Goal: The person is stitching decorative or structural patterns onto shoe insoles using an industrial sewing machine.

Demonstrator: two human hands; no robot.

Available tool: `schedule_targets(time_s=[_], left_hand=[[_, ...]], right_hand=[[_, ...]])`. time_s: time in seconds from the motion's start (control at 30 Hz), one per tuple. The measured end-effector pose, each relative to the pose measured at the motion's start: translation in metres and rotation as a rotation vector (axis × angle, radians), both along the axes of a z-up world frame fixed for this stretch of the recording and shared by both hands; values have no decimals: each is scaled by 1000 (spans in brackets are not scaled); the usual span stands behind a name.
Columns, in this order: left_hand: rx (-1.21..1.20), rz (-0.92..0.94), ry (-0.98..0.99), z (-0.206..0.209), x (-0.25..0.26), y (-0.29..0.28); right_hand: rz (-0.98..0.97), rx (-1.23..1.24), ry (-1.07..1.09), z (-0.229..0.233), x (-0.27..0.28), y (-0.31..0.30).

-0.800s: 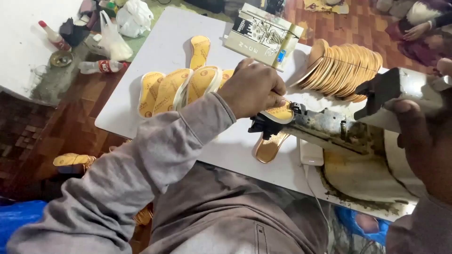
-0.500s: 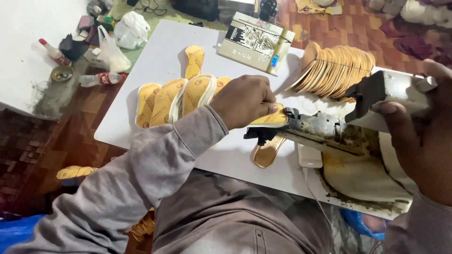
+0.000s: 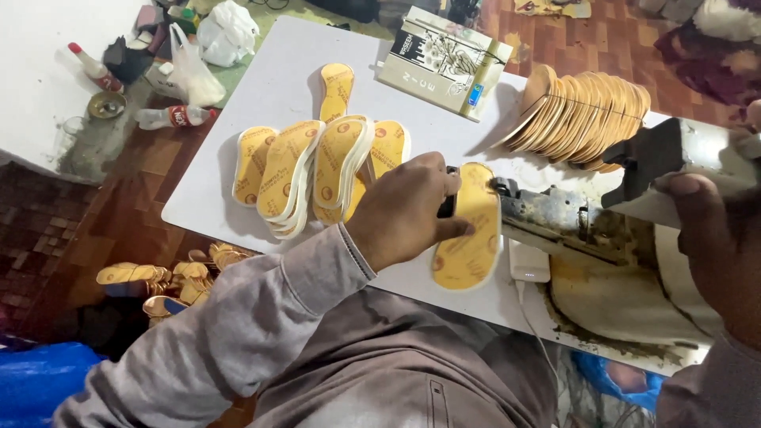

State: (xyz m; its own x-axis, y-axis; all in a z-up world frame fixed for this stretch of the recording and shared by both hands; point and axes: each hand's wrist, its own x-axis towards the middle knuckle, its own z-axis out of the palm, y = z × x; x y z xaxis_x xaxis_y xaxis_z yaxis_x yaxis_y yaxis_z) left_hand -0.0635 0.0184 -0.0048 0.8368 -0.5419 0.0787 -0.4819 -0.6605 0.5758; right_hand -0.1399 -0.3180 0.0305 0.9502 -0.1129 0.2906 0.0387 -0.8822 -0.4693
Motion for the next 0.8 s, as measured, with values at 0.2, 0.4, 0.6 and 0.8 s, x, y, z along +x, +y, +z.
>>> schedule_targets(time_s=[0.2,0.4,0.6,0.8], left_hand=[[-278,100,101,-21,24,-2],[-537,146,640,-22,40,-8],[-608,301,646,-13,35,-7],[-607,501,446,-33,34,-16]], right_hand=[[1,43,-65,0,-5,3],[272,-119,-289,20,-1,20],[136,90,-111,39,-3,46],[174,19,-178,40,-5,48]])
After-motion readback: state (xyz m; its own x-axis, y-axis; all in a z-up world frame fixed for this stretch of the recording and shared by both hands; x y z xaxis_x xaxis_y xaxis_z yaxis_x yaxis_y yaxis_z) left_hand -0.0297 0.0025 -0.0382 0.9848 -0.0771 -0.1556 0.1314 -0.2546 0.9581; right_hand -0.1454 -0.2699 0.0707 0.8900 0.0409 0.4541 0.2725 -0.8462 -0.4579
